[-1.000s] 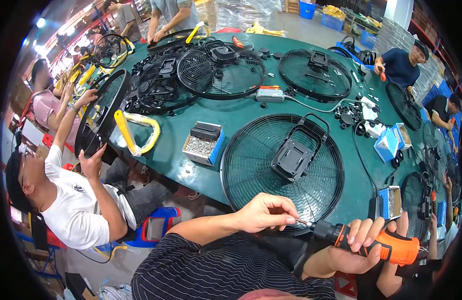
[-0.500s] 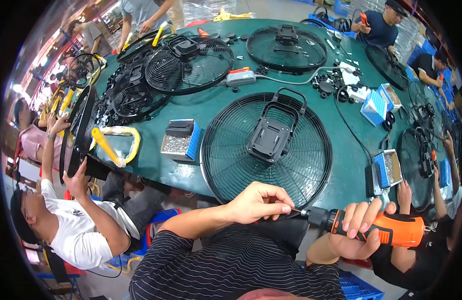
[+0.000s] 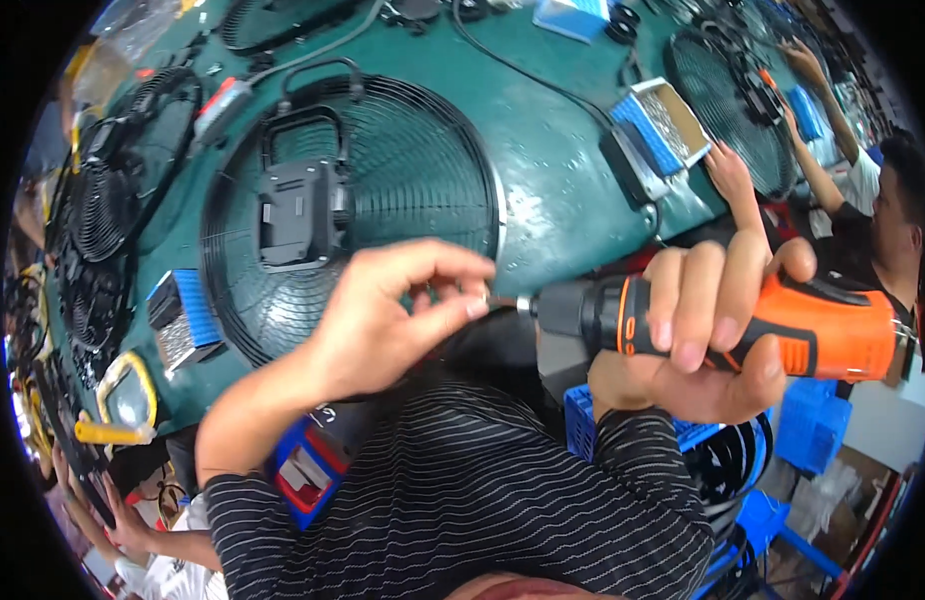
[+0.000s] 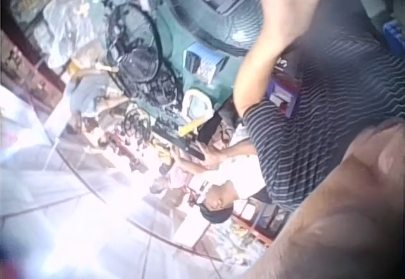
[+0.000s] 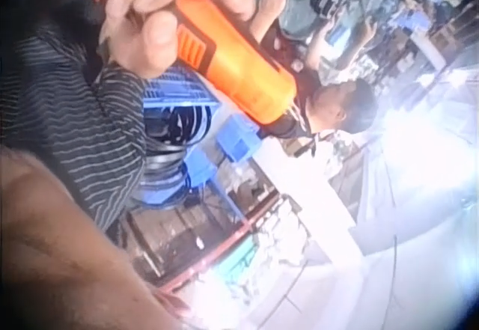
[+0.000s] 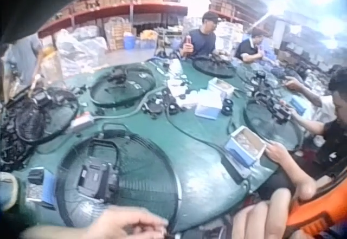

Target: Assembling the outer grilles and components of industrial fans.

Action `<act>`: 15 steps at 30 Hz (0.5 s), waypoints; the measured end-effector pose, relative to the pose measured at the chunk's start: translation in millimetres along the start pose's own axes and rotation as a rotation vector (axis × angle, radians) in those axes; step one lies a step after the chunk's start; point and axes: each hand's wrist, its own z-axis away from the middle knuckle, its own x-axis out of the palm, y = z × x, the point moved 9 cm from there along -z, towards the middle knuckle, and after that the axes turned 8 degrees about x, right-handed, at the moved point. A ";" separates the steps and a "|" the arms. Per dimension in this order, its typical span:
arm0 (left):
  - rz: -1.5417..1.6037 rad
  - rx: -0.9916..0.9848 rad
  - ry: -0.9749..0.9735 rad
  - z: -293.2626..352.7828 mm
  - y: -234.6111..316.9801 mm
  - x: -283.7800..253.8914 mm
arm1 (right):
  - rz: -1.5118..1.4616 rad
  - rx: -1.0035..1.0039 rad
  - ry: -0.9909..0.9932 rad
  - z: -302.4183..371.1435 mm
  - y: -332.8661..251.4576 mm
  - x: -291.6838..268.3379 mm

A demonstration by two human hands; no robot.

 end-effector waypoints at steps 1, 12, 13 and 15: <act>-0.085 0.134 -0.022 -15.7 10.9 -0.5 | 0.045 -0.033 -0.040 -7.4 -3.2 -1.5; -0.788 0.446 -0.523 -110.4 -33.8 29.6 | 0.574 0.095 0.110 -38.7 82.4 -49.7; -0.781 0.438 -0.533 -113.1 -39.6 31.2 | 0.598 0.078 0.083 -39.5 87.2 -49.5; -0.790 0.429 -0.561 -117.6 -49.9 34.3 | 0.660 0.062 0.054 -40.5 94.4 -49.1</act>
